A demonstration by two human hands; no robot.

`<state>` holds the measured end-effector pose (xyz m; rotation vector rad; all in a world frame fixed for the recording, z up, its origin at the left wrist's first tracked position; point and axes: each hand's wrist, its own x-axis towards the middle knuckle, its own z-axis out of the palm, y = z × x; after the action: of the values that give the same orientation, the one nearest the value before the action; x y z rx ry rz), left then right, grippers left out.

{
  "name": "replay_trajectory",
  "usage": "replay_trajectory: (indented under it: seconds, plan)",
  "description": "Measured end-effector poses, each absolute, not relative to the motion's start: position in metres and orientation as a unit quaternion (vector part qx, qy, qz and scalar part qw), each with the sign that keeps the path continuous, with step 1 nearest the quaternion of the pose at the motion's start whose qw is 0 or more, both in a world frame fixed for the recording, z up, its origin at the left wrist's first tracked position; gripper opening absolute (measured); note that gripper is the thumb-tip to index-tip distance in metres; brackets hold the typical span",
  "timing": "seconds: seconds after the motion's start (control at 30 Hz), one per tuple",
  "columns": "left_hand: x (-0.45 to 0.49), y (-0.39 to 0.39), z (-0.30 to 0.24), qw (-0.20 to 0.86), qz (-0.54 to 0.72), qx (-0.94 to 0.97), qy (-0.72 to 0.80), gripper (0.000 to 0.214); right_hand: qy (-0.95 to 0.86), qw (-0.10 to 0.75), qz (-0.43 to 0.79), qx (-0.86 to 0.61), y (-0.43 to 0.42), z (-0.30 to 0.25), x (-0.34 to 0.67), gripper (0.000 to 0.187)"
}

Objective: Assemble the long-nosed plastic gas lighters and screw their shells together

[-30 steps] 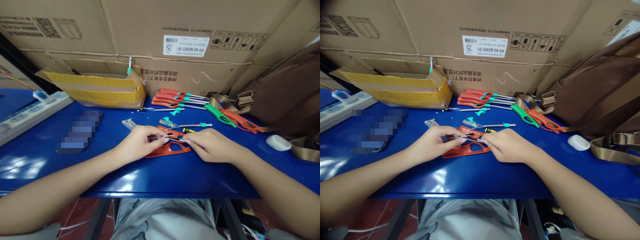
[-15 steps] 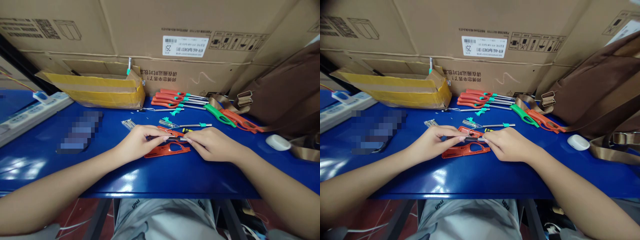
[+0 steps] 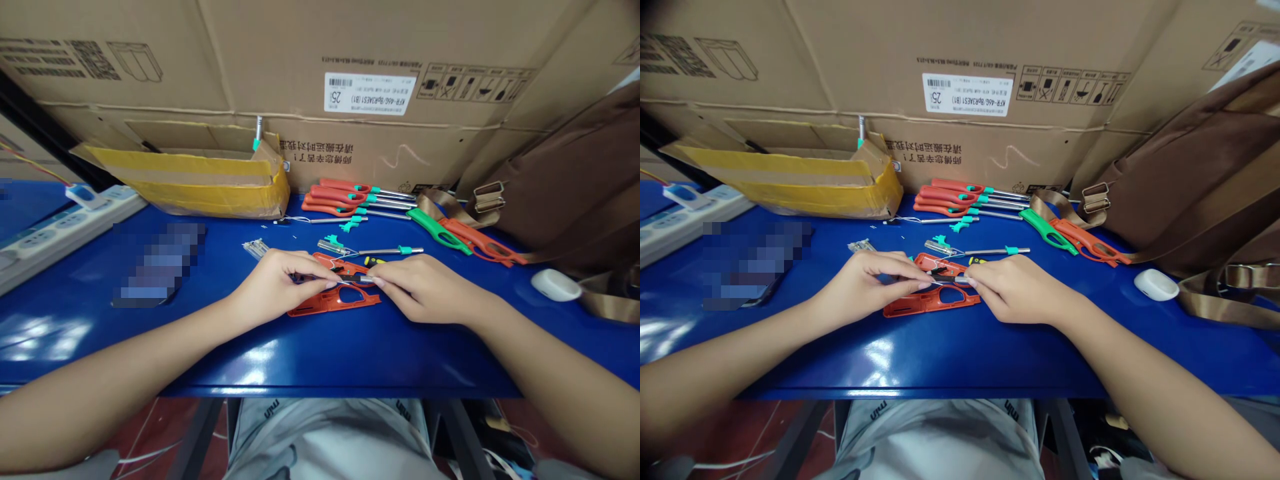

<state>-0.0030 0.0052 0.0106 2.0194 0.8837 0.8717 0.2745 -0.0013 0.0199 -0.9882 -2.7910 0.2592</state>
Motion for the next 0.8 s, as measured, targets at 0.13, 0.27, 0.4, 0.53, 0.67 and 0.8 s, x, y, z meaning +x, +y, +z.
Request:
replay_trajectory:
  seconds: [0.13, 0.27, 0.4, 0.53, 0.67, 0.8]
  plan:
    - [-0.0013, 0.0042, 0.0094, 0.397, 0.347, 0.766, 0.368, 0.022, -0.935, 0.095, 0.097, -0.327, -0.0012, 0.0192, 0.275, 0.026]
    - [-0.0013, 0.0034, 0.0097, 0.381, 0.323, 0.778, 0.381, 0.028, -0.937, 0.102, 0.102, -0.319, -0.0003, 0.0192, 0.2749, 0.024]
    - [-0.0021, 0.0031, 0.0117, 0.361, 0.32, 0.787, 0.385, 0.026, -0.938, 0.111, 0.106, -0.31, -0.0004, 0.0188, 0.2751, 0.023]
    - [-0.0031, 0.0048, 0.0122, 0.342, 0.331, 0.793, 0.381, 0.018, -0.94, 0.109, 0.1, -0.307, -0.0014, 0.0196, 0.2756, 0.023]
    - [-0.003, 0.0064, 0.0118, 0.351, 0.34, 0.797, 0.356, 0.016, -0.938, 0.105, 0.09, -0.319, -0.0017, 0.0213, 0.2758, 0.027]
    - [-0.0013, 0.0054, 0.0143, 0.363, 0.351, 0.792, 0.343, 0.017, -0.937, 0.112, 0.077, -0.321, -0.0017, 0.0231, 0.2753, 0.028]
